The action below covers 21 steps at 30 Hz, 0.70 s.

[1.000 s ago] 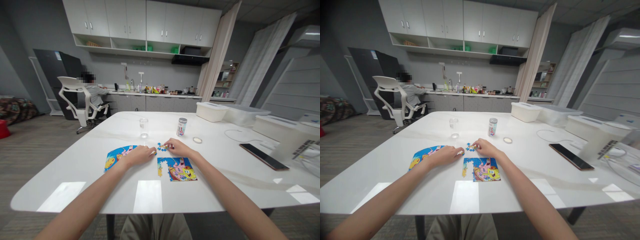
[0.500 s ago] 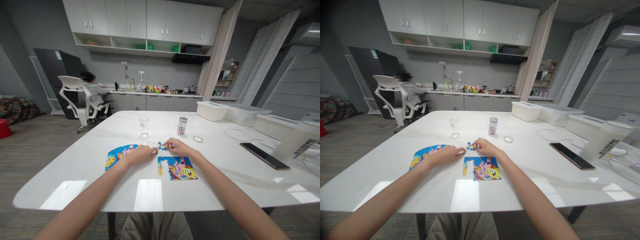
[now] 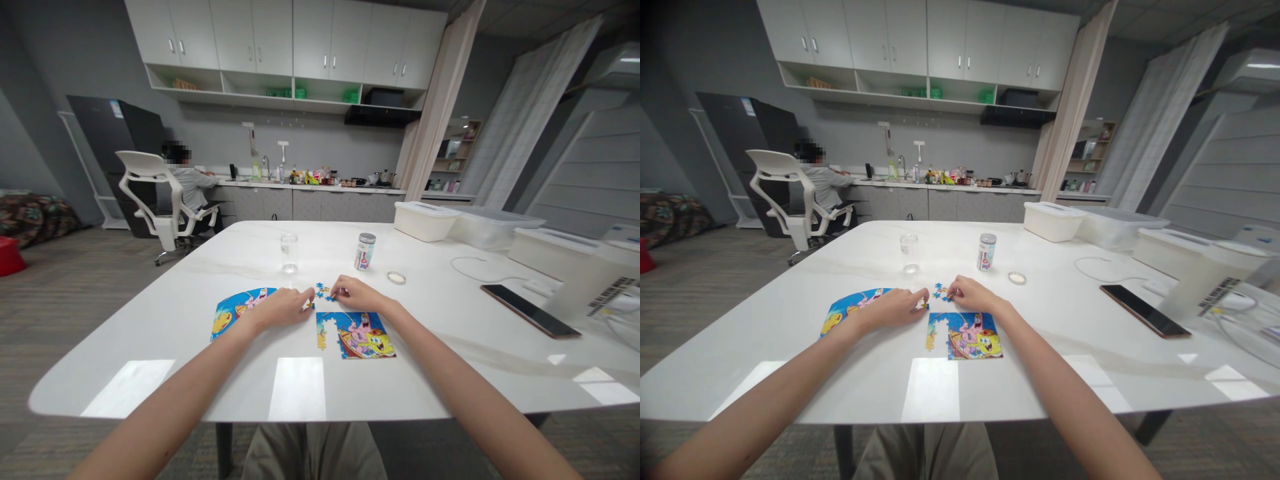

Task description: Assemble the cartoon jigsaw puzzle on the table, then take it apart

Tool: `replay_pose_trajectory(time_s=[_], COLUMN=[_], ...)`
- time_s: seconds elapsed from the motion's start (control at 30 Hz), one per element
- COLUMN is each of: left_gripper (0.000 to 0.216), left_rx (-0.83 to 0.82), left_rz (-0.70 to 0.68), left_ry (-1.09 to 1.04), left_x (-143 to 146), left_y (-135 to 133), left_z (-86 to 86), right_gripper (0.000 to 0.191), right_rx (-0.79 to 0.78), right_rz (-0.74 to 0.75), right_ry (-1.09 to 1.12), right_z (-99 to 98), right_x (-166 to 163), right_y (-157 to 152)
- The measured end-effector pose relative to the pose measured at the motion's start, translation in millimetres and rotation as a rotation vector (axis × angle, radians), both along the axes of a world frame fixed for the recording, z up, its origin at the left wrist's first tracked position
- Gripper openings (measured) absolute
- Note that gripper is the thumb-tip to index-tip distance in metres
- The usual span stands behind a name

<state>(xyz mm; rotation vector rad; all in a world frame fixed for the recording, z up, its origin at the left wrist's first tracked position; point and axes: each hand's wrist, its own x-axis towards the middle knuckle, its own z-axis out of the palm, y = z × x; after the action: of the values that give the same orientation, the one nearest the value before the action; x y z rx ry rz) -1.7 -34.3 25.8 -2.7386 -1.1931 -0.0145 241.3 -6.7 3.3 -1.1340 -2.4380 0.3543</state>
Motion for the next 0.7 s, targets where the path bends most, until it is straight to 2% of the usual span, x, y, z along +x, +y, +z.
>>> replay_pose_trajectory(time_s=[0.17,0.4,0.6,0.7], left_gripper=[0.027,0.035,0.031,0.034], left_rx=[-0.002,0.028,0.027,0.027], left_rz=[-0.006,-0.011,-0.003,0.031], left_ry=[0.028,0.056,0.047,0.037], left_x=[-1.0,-2.3,-3.6,-3.5], left_y=[1.2,4.7,4.3,4.5], left_z=[0.4,0.2,0.2,1.0], right_gripper=[0.018,0.019,0.016,0.023], right_rx=[0.009,0.023,0.051,0.075], right_rz=[0.007,0.008,0.006,-0.082], right_ry=[0.001,-0.009,0.016,0.006], right_z=[0.5,-1.3,-2.2,-1.7], right_x=[-0.5,1.3,2.9,5.2], right_y=[-1.6,-0.4,0.0,1.7])
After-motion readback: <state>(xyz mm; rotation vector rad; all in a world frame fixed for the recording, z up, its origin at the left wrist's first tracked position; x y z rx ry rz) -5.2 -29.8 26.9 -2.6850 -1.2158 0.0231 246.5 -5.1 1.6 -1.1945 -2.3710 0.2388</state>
